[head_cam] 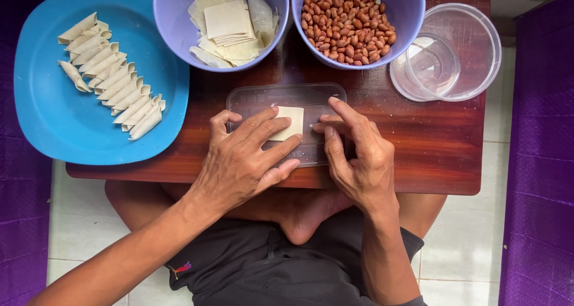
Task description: Wrapping individual peanuts in small square dough sheets to prepare them for frying or roasting.
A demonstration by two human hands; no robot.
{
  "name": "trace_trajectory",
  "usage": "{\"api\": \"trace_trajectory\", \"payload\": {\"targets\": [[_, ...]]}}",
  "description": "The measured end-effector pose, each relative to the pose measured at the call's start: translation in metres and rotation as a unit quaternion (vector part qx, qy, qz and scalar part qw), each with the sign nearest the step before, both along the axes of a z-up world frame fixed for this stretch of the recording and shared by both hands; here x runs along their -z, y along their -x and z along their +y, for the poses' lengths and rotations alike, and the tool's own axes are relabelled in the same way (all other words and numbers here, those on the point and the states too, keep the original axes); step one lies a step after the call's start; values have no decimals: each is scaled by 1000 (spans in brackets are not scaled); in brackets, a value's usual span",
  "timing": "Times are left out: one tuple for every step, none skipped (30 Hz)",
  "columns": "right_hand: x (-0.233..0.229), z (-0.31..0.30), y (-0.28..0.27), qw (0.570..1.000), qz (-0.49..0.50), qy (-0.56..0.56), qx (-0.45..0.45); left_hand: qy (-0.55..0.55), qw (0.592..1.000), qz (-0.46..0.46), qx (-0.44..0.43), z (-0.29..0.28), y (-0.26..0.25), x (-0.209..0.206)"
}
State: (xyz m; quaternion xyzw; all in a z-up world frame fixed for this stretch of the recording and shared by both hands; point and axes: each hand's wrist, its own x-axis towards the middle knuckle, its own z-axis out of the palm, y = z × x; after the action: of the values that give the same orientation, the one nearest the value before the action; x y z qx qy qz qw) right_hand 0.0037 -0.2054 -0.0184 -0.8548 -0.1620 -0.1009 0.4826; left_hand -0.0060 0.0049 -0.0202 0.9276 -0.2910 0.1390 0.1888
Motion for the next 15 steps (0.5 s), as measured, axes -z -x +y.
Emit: {"api": "trace_trajectory", "payload": {"targets": [[0, 0, 0, 1000, 0, 1, 1, 1, 1000, 0, 1, 0, 0, -1], [0, 1, 0, 1000, -1, -3, 0, -3, 1000, 1, -1, -1, 1, -1], [0, 1, 0, 1000, -1, -7, -1, -6, 1000, 3, -3, -1, 1, -2], [-1, 2, 0, 1000, -3, -7, -3, -6, 1000, 1, -4, -1, 2, -1], [-2, 2, 0, 1000, 1, -5, -1, -9, 1000, 0, -4, -1, 3, 0], [-3, 2, 1, 1000, 5, -4, 2, -13, 1000, -1, -4, -1, 4, 1], [-3, 2, 0, 1000, 3, -3, 1, -12, 1000, -2, -5, -1, 5, 2], [-2, 3, 0, 1000, 2, -5, 0, -6, 1000, 8, -6, -1, 7, 3], [-2, 3, 0, 1000, 1, -7, 0, 0, 1000, 18, -8, -1, 8, 4], [-2, 2, 1, 1000, 2, -7, 0, 1, 1000, 18, -7, -1, 8, 2], [-3, 3, 1, 1000, 4, -9, 0, 1, 1000, 21, -3, -1, 7, 1], [-3, 3, 0, 1000, 4, -11, -1, 2, 1000, 22, 0, -1, 6, -1], [-3, 3, 0, 1000, 3, -10, -3, 2, 1000, 20, -2, -1, 1, -3], [-3, 3, 1, 1000, 4, -12, 0, 13, 1000, 23, -1, -2, -3, -5], [-3, 3, 1, 1000, 6, -14, 2, 23, 999, 25, -1, -3, -7, -6]]}}
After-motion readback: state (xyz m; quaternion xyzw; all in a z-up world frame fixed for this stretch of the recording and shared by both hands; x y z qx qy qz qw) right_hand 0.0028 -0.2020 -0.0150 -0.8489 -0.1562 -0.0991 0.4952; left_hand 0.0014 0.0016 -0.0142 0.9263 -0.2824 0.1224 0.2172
